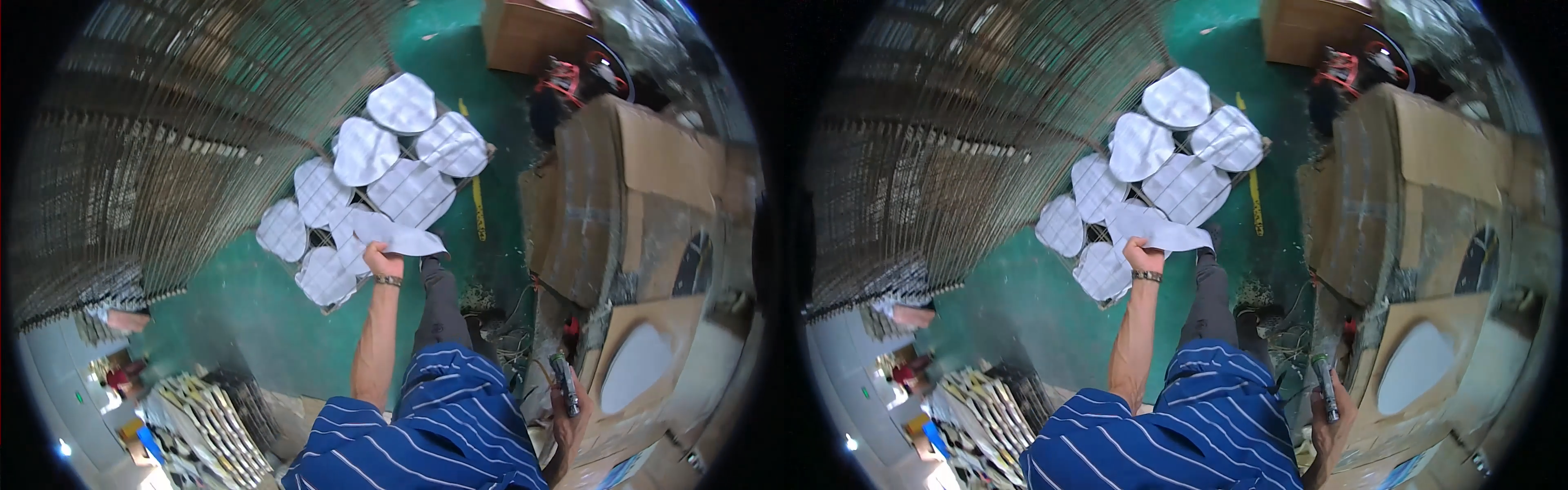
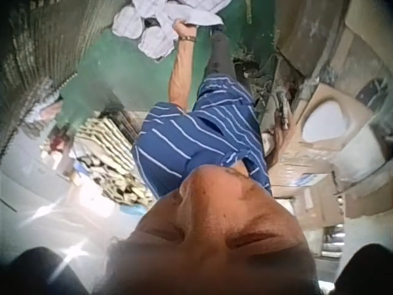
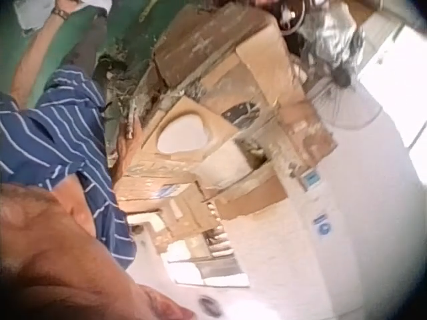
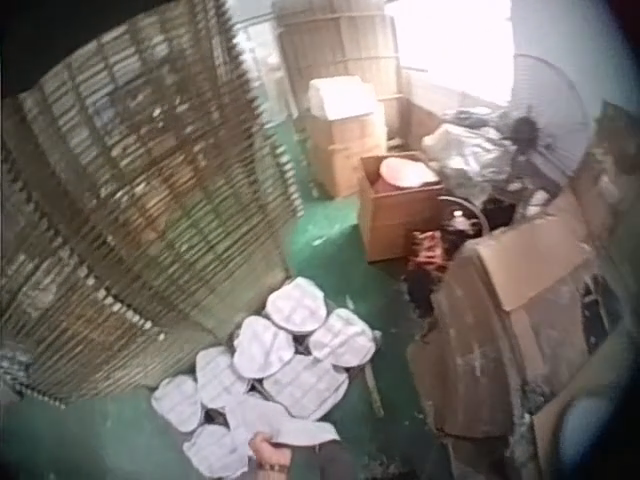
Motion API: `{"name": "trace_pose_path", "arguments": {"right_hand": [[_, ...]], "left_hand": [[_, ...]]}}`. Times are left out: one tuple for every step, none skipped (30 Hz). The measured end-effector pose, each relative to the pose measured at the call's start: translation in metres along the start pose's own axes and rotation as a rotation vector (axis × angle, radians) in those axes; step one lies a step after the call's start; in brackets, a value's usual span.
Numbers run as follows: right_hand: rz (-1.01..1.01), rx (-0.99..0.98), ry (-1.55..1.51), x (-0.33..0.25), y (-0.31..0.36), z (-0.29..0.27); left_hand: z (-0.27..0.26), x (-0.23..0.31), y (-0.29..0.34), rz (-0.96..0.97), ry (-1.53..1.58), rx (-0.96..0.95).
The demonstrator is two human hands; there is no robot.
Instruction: The person picks up white material pieces, places them on a template, and applies a spray adhesive using a hand-held tool.
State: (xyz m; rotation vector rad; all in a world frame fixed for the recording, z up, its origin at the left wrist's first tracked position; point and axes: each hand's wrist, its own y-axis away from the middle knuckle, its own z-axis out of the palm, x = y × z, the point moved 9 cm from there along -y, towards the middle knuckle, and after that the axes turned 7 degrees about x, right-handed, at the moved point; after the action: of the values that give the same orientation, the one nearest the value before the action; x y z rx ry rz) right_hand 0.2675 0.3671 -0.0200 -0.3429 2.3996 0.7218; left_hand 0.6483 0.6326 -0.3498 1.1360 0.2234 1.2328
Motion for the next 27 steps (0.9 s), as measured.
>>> {"name": "trace_pose_path", "arguments": {"right_hand": [[0.051,-0.088,0.017,-0.021,-0.012,0.026],[0.047,-0.138,0.027,-0.043,-0.026,0.049],[0.040,-0.152,0.053,-0.055,-0.040,0.070],[0.014,-0.175,0.095,-0.066,-0.053,0.090],[-0.014,-0.199,0.132,-0.075,-0.067,0.112],[0.055,-0.243,0.149,-0.072,-0.078,0.134],[0.048,-0.252,0.165,-0.077,-0.089,0.153],[0.072,-0.302,0.184,-0.076,-0.100,0.175],[0.100,-0.340,0.206,-0.081,-0.110,0.196],[0.123,-0.357,0.218,-0.087,-0.119,0.215],[0.120,-0.356,0.238,-0.088,-0.127,0.233],[0.128,-0.367,0.245,-0.085,-0.133,0.249],[0.137,-0.384,0.247,-0.083,-0.137,0.265],[0.207,-0.399,0.312,-0.077,-0.143,0.277],[0.211,-0.392,0.326,-0.073,-0.147,0.287],[0.140,-0.402,0.352,-0.071,-0.151,0.297],[0.071,-0.429,0.366,-0.074,-0.151,0.306],[0.010,-0.438,0.396,-0.078,-0.153,0.313],[0.021,-0.424,0.415,-0.078,-0.155,0.313],[0.066,-0.407,0.438,-0.077,-0.154,0.311],[0.108,-0.390,0.454,-0.076,-0.152,0.306],[0.054,-0.374,0.461,-0.083,-0.147,0.301],[0.034,-0.409,0.411,-0.088,-0.140,0.296],[0.029,-0.427,0.348,-0.093,-0.133,0.288],[0.008,-0.441,0.280,-0.101,-0.122,0.276],[0.037,-0.350,0.326,-0.092,-0.118,0.256],[0.080,-0.273,0.338,-0.083,-0.113,0.240]], "left_hand": [[-0.026,0.030,-0.052,0.036,0.032,0.044],[-0.044,0.052,-0.092,0.058,0.061,0.089],[-0.046,0.064,-0.120,0.058,0.080,0.113],[-0.046,0.079,-0.147,0.094,0.086,0.134],[-0.045,0.094,-0.174,0.133,0.091,0.150],[-0.045,0.109,-0.202,0.136,0.104,0.166],[-0.042,0.127,-0.228,0.182,0.112,0.137],[-0.042,0.145,-0.254,0.231,0.119,0.110],[-0.042,0.152,-0.279,0.226,0.132,0.123],[-0.040,0.162,-0.304,0.248,0.158,0.101],[-0.043,0.170,-0.330,0.271,0.186,0.080],[-0.058,0.182,-0.359,0.275,0.195,0.096],[-0.076,0.203,-0.388,0.306,0.199,0.068],[-0.091,0.212,-0.415,0.328,0.206,0.037],[-0.105,0.210,-0.437,0.316,0.212,0.046],[-0.130,0.203,-0.457,0.282,0.126,0.208],[-0.163,0.210,-0.471,0.263,0.027,0.370],[-0.194,0.212,-0.478,0.240,-0.085,0.568],[-0.209,0.182,-0.486,0.215,-0.085,0.574],[-0.222,0.143,-0.484,0.123,-0.171,0.611],[-0.230,0.103,-0.477,0.035,-0.258,0.640],[-0.237,0.084,-0.470,-0.028,-0.353,0.654],[-0.244,0.102,-0.467,0.048,-0.593,0.460],[-0.243,0.127,-0.451,0.252,-1.071,0.303],[-0.208,0.156,-0.417,0.870,-1.830,0.265],[-0.203,0.032,-0.399,0.413,-1.480,0.131],[-0.188,-0.071,-0.340,0.154,-1.349,-0.073]]}}
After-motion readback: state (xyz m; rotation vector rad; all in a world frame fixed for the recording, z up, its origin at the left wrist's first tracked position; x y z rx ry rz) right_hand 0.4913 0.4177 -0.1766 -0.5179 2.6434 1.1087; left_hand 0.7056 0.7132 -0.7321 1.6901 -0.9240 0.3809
